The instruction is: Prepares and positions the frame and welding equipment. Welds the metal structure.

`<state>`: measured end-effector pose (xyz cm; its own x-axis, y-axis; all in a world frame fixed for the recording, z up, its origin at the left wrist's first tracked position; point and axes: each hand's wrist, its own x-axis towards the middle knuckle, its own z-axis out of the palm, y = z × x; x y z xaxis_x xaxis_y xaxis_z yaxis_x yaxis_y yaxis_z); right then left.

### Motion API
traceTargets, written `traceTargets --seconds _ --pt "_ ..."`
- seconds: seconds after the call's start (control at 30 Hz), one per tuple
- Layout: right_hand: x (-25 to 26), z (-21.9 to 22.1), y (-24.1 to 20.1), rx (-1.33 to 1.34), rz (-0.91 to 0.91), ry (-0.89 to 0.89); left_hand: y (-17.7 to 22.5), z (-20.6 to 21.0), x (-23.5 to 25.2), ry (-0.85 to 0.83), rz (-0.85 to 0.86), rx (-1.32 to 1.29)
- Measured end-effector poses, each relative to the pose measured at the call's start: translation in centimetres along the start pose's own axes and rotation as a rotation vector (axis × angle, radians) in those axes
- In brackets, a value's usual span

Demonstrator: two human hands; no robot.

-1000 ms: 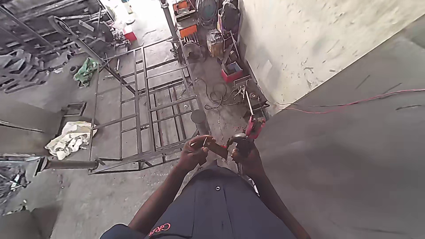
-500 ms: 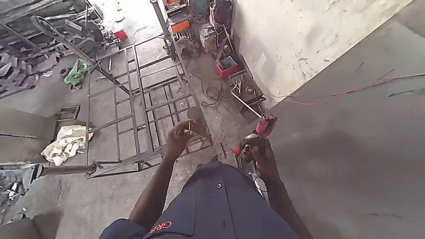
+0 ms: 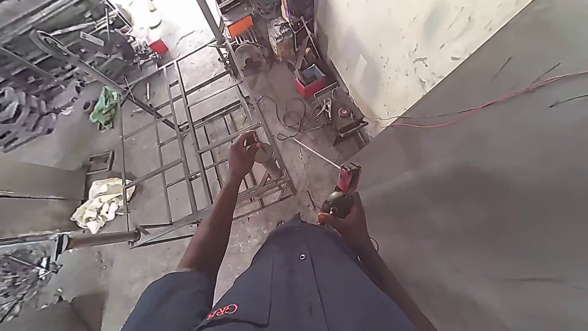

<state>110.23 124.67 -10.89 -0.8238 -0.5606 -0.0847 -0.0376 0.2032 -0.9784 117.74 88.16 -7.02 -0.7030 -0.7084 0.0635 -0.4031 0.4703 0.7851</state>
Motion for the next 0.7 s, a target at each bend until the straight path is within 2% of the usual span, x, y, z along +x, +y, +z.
traceTargets --seconds 0.27,0.47,0.7 --pt "0.8 0.9 1.3 0.064 -0.07 -0.063 -0.7 1.9 1.4 -0.03 -0.045 0.063" --pt "2.1 1.4 1.8 0.086 -0.044 -0.107 -0.5 2.1 1.8 -0.033 -0.072 0.074" --pt "2.9 1.8 1.7 0.015 0.001 -0.158 -1.3 2.4 2.0 -0.025 -0.01 0.067"
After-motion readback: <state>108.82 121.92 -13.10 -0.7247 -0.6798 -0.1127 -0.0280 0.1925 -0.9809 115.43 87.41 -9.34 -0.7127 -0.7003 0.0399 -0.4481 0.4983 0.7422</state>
